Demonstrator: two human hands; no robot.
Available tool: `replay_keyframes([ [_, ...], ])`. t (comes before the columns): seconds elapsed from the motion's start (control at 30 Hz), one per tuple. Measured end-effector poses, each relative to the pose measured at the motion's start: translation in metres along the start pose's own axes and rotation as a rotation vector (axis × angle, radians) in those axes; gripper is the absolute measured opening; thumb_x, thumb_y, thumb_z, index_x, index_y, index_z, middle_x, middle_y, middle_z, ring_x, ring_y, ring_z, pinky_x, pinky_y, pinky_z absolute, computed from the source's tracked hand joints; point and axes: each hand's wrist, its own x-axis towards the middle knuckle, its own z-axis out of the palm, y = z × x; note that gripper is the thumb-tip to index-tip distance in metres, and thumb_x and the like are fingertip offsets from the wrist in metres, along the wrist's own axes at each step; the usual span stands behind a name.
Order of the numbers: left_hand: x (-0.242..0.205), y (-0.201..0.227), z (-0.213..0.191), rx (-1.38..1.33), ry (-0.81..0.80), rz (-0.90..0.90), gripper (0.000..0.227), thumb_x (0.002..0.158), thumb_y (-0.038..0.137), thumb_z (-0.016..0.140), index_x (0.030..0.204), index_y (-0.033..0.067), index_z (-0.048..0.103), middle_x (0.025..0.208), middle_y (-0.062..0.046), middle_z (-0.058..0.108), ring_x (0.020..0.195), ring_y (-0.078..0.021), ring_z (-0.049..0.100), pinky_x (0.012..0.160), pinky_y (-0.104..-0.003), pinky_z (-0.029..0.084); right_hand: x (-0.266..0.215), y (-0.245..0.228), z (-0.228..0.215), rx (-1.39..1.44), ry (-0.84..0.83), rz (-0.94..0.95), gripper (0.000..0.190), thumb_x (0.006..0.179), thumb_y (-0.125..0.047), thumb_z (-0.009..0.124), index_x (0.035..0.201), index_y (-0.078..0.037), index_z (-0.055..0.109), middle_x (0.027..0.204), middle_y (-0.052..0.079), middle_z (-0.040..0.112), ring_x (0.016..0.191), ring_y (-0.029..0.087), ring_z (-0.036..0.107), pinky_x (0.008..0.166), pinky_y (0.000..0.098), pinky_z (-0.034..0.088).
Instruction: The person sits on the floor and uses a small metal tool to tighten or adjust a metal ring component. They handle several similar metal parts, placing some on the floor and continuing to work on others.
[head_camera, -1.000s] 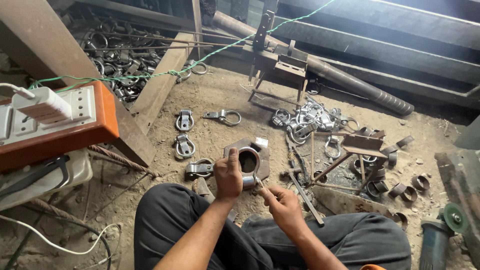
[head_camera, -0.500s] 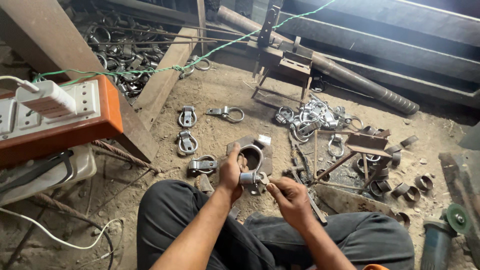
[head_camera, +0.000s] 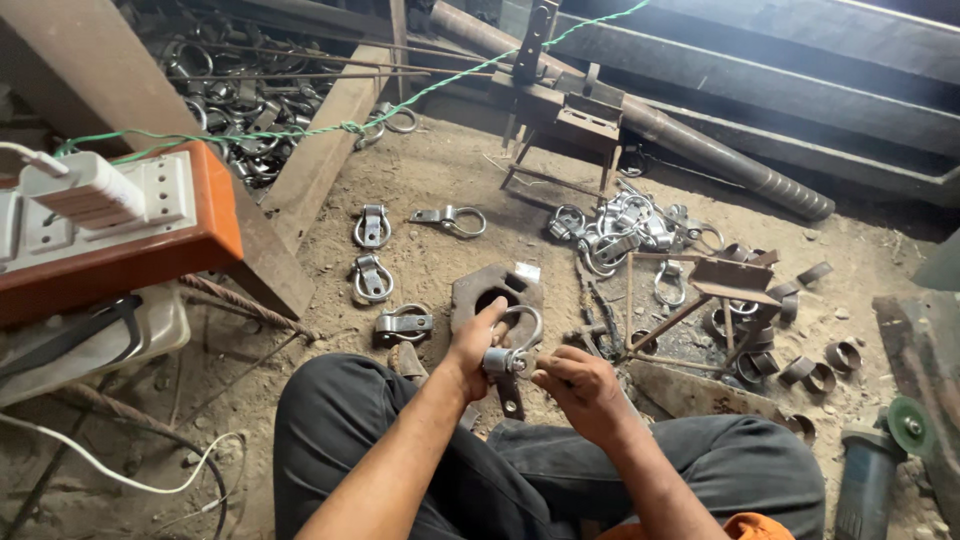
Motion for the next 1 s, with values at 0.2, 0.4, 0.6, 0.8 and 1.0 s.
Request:
replay_keyframes([
  [0.2,-0.003,-0.001,0.002,-0.058,0.199,0.231,0.044,0.102,0.044,0.059,0.066,0.0196,0.047,0.058,0.006,0.041,0.047,-0.0076,0.036,0.044,-0.027,0.033,-0.011,0.012,0.027,0.137,0.11,0.169,0.014,0.095,-0.011,0.072,0.103,0.0,0.076,0.073,0.004,0.064,0.06,0.01,0.054,0.051,0.0288,0.043],
  [0.4,0.002,0.0,-0.004,0.178,0.408,0.523,0.061,0.103,0.044,0.055,0.05,0.0188,0.04,0.049,0.005,0.036,0.044,-0.0107,0.03,0.043,-0.032,0.024,-0.018,0.018,0.051,0.279,0.22,0.384,0.023,0.096,-0.015,0.068,0.11,-0.001,0.079,0.067,-0.004,0.061,0.059,0.005,0.049,0.051,0.0246,0.041],
  [0.6,0.001,0.001,-0.006,0.285,0.443,0.772,0.063,0.104,0.044,0.053,0.047,0.0176,0.042,0.045,0.004,0.038,0.041,-0.0119,0.033,0.043,-0.034,0.027,-0.02,0.022,0.059,0.456,0.218,0.535,0.024,0.097,-0.02,0.069,0.112,-0.004,0.079,0.064,-0.005,0.055,0.053,0.003,0.044,0.046,0.0232,0.035],
  [0.8,-0.006,0.0,-0.003,0.371,0.514,0.818,0.062,0.105,0.041,0.047,0.047,0.0192,0.04,0.041,0.003,0.038,0.035,-0.0124,0.033,0.04,-0.035,0.03,-0.024,0.022,0.061,0.709,0.179,0.624,0.027,0.099,-0.02,0.065,0.114,-0.001,0.077,0.064,-0.006,0.048,0.05,0.003,0.036,0.043,0.0228,0.027],
  [1.0,-0.016,0.003,0.004,0.322,0.471,0.915,0.062,0.104,0.038,0.05,0.047,0.0173,0.04,0.042,0.004,0.036,0.036,-0.0123,0.032,0.04,-0.036,0.027,-0.025,0.019,0.068,0.832,0.196,0.702,0.027,0.101,-0.022,0.063,0.11,0.0,0.075,0.065,-0.007,0.046,0.051,0.003,0.034,0.043,0.0223,0.027],
])
